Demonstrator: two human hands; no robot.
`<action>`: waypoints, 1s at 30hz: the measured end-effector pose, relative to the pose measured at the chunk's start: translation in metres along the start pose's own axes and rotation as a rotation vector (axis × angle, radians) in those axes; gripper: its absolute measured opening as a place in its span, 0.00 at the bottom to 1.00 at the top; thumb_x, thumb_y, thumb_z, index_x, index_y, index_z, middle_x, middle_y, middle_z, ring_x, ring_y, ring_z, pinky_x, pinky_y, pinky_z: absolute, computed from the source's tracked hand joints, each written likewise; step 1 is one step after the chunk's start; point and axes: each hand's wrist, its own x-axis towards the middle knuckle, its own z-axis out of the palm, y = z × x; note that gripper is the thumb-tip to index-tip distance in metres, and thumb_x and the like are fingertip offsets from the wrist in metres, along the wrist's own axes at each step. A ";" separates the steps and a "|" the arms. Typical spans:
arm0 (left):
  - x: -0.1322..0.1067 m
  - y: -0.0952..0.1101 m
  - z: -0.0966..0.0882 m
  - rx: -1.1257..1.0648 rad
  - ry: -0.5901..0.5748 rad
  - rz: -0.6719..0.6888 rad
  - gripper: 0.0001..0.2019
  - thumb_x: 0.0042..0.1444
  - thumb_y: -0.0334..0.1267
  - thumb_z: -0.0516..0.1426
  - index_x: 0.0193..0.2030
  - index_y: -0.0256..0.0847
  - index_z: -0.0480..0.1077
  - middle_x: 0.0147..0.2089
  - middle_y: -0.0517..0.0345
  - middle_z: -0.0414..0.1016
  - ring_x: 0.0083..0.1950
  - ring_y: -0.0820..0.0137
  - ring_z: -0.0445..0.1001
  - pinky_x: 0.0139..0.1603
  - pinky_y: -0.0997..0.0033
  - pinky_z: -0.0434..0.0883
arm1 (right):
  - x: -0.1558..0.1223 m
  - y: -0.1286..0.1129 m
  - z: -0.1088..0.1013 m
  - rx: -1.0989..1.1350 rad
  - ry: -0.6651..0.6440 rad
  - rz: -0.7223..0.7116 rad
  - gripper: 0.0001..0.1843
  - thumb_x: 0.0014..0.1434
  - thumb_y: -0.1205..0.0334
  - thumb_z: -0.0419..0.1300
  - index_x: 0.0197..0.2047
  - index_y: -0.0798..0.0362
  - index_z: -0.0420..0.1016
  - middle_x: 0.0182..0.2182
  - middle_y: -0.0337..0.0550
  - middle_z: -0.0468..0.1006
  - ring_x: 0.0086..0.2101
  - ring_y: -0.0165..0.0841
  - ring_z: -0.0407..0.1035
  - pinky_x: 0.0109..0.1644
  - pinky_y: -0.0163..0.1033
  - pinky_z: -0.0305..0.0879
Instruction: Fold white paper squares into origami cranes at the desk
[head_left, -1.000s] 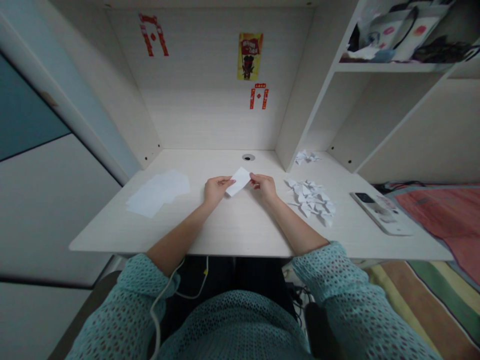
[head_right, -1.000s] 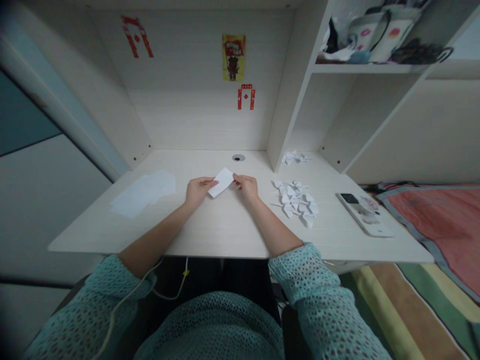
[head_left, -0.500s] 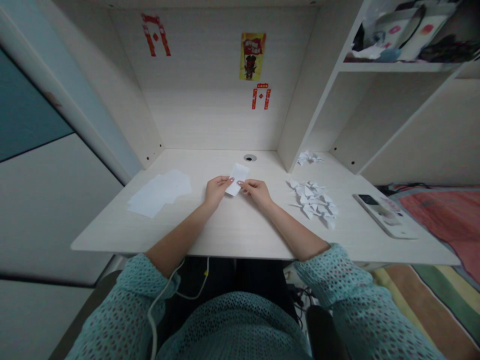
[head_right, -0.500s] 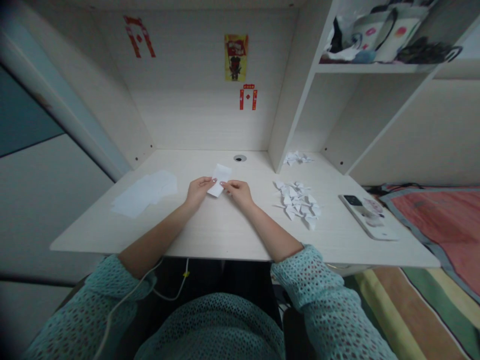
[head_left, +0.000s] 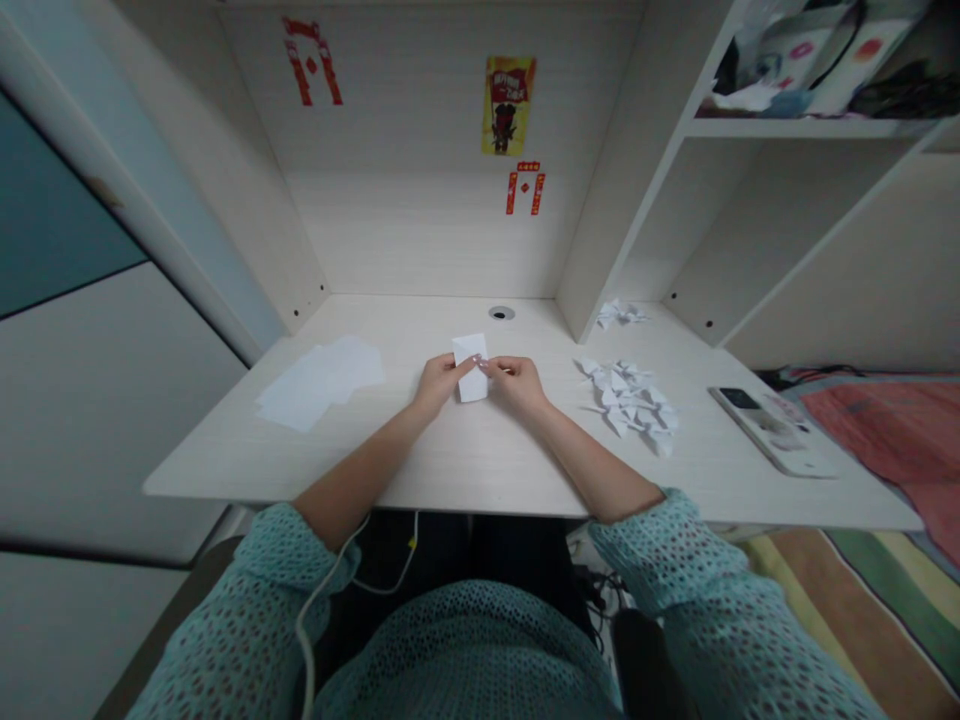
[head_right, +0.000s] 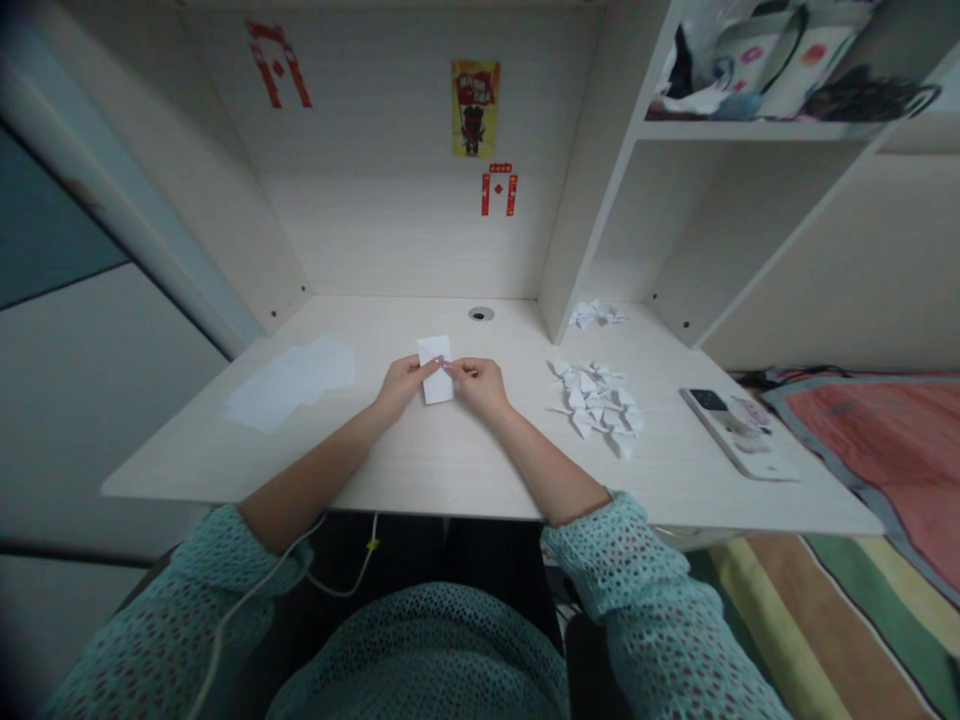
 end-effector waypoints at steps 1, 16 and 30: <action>-0.001 0.000 0.000 0.017 0.017 0.008 0.19 0.40 0.51 0.64 0.29 0.34 0.75 0.31 0.53 0.76 0.31 0.68 0.72 0.32 0.71 0.66 | 0.000 0.000 0.001 -0.008 -0.005 0.004 0.18 0.47 0.47 0.61 0.26 0.56 0.78 0.26 0.43 0.78 0.27 0.32 0.66 0.31 0.35 0.58; -0.009 0.006 0.004 -0.016 0.206 0.058 0.19 0.38 0.51 0.65 0.22 0.34 0.72 0.20 0.61 0.67 0.21 0.76 0.62 0.21 0.76 0.56 | -0.011 0.001 0.017 -0.100 -0.042 -0.025 0.26 0.49 0.40 0.57 0.23 0.57 0.76 0.17 0.37 0.67 0.20 0.25 0.54 0.24 0.33 0.48; -0.006 0.006 0.004 -0.143 0.236 -0.028 0.19 0.36 0.49 0.66 0.25 0.33 0.73 0.24 0.57 0.71 0.24 0.74 0.66 0.24 0.75 0.61 | -0.011 0.001 0.018 0.024 -0.097 -0.004 0.21 0.46 0.44 0.62 0.27 0.57 0.78 0.22 0.40 0.74 0.23 0.27 0.61 0.27 0.33 0.55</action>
